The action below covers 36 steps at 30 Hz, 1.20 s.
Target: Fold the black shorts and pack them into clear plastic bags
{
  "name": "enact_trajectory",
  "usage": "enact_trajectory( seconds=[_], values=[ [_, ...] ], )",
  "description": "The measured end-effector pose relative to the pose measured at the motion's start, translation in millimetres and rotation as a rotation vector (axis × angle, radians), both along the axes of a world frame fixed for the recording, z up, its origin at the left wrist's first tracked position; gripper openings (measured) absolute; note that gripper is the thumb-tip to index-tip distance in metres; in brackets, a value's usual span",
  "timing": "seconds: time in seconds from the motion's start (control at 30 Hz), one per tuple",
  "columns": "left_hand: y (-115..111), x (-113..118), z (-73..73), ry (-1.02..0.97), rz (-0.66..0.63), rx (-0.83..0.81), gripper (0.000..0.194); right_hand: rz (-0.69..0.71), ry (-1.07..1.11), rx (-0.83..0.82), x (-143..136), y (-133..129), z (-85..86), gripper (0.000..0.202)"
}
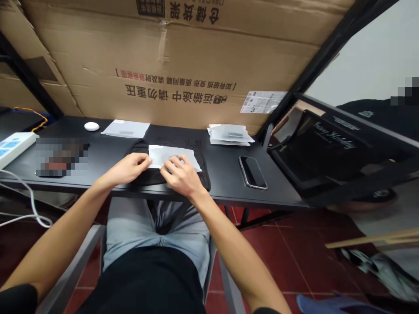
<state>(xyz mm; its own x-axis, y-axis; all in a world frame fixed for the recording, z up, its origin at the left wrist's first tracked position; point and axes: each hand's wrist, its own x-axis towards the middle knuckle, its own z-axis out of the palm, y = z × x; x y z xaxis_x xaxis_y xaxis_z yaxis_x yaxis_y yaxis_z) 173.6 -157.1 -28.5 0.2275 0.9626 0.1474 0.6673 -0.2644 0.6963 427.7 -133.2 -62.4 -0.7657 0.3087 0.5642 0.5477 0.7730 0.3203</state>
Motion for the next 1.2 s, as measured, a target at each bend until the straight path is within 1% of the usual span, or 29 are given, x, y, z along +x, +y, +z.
enact_trajectory(
  seconds=[0.1, 0.23, 0.43, 0.53, 0.6, 0.63, 0.7, 0.73, 0.77, 0.8, 0.83, 0.9, 0.97, 1.0, 1.03, 1.1, 1.13, 1.2],
  values=[
    [-0.1, -8.1, 3.9, -0.044, 0.020, -0.008, 0.042, -0.012, 0.033, 0.039, 12.2, 2.7, 2.2, 0.025],
    [0.1, -17.0, 5.3, -0.117, 0.037, -0.002, 0.043, -0.010, 0.096, 0.090, 32.2, 4.5, 4.9, 0.017],
    [1.9, -29.9, 10.2, -0.305, 0.053, 0.014, 0.046, -0.064, 0.146, 0.066, 78.3, 5.5, 5.5, 0.013],
    [2.0, -25.1, 13.1, -0.391, 0.024, 0.029, 0.045, -0.108, 0.167, 0.032, 95.0, 4.1, 8.3, 0.013],
    [1.9, -14.6, 13.5, -0.507, 0.005, 0.025, 0.043, -0.137, 0.199, -0.017, 94.4, 1.7, 12.5, 0.013],
    [2.0, -7.8, 13.5, -0.582, -0.007, 0.010, 0.042, -0.143, 0.223, -0.056, 90.0, 0.3, 15.1, 0.019],
    [2.8, 6.7, 13.6, -0.714, -0.051, -0.041, 0.042, -0.126, 0.259, -0.160, 74.1, -2.0, 20.6, 0.050],
    [3.7, 13.6, 14.0, -0.752, -0.079, -0.066, 0.042, -0.109, 0.266, -0.218, 63.7, -2.5, 23.2, 0.066],
    [4.8, 19.8, 14.9, -0.770, -0.106, -0.083, 0.041, -0.095, 0.267, -0.276, 52.7, -2.6, 25.7, 0.077],
    [6.1, 25.1, 16.1, -0.774, -0.129, -0.087, 0.041, -0.091, 0.262, -0.334, 41.8, -2.1, 28.1, 0.082],
    [7.5, 29.4, 17.7, -0.770, -0.148, -0.081, 0.040, -0.104, 0.256, -0.387, 31.8, -0.9, 30.7, 0.080],
    [10.2, 34.3, 21.2, -0.759, -0.173, -0.051, 0.040, -0.162, 0.236, -0.481, 17.5, 3.3, 36.8, 0.070],
    [12.8, 34.2, 23.0, -0.727, -0.211, -0.009, 0.048, -0.228, 0.235, -0.541, 14.3, 10.6, 46.1, 0.057],
    [14.1, 32.4, 22.3, -0.676, -0.232, 0.022, 0.054, -0.251, 0.259, -0.548, 17.6, 15.6, 52.4, 0.050],
    [15.7, 29.7, 20.1, -0.589, -0.246, 0.061, 0.058, -0.268, 0.303, -0.538, 24.3, 21.9, 59.8, 0.044],
    [19.0, 22.4, 10.4, -0.314, -0.234, 0.166, 0.059, -0.288, 0.429, -0.469, 47.1, 39.3, 78.0, 0.035],
    [20.7, 18.5, 3.1, -0.155, -0.205, 0.220, 0.058, -0.301, 0.489, -0.416, 62.5, 50.8, 88.3, 0.033],
    [23.2, 11.3, -14.5, 0.130, -0.130, 0.285, 0.058, -0.332, 0.564, -0.299, 98.4, 79.3, 108.6, 0.038]
  ],
)
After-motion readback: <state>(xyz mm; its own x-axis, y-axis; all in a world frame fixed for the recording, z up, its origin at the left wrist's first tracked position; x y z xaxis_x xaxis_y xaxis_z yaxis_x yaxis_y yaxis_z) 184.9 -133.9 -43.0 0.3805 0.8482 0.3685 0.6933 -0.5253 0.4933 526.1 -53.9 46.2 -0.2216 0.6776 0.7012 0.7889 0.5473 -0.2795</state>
